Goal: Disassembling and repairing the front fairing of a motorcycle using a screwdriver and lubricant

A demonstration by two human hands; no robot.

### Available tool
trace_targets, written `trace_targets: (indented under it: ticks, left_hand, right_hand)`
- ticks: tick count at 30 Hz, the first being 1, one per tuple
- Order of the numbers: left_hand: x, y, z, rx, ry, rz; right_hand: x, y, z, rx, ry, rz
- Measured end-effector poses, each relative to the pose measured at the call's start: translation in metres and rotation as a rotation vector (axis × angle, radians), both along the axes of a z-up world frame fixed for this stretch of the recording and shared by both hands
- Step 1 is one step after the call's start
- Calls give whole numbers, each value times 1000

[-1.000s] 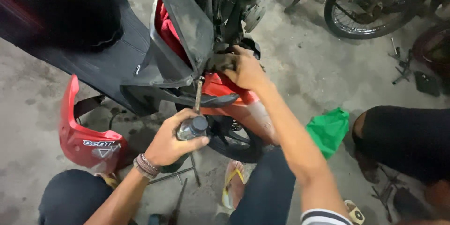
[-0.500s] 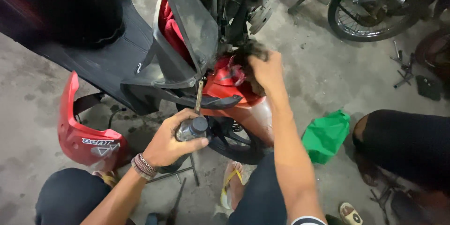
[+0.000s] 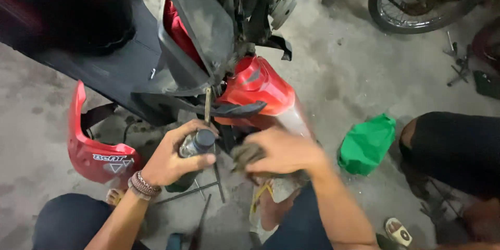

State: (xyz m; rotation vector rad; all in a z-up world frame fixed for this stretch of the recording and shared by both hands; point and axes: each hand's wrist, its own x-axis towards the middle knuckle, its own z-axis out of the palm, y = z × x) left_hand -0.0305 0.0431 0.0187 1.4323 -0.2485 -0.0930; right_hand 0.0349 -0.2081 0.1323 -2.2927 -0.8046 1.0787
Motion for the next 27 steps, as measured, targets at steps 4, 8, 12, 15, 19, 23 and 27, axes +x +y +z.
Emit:
trace_targets:
  ticks: [4, 8, 12, 15, 19, 23, 27]
  left_hand:
    - [2, -2, -4, 57, -44, -55]
    - [5, -11, 3, 53, -46, -95]
    - [7, -17, 7, 16, -45, -136]
    - [7, -19, 5, -22, -44, -167]
    - [6, -24, 9, -19, -62, -198]
    - [5, -24, 2, -47, -49, -206]
    - [6, -22, -14, -42, -53, -184]
  right_hand:
    - [-15, 18, -123, -327, 64, 164]
    - [-27, 11, -179, -430, 27, 310]
    - [-9, 7, -160, -235, 125, 118]
    - [7, -4, -82, 79, 317, -68]
    - [7, -7, -76, 369, 363, -326]
    - [9, -10, -95, 522, 443, -451]
    - [13, -17, -88, 344, 270, -405]
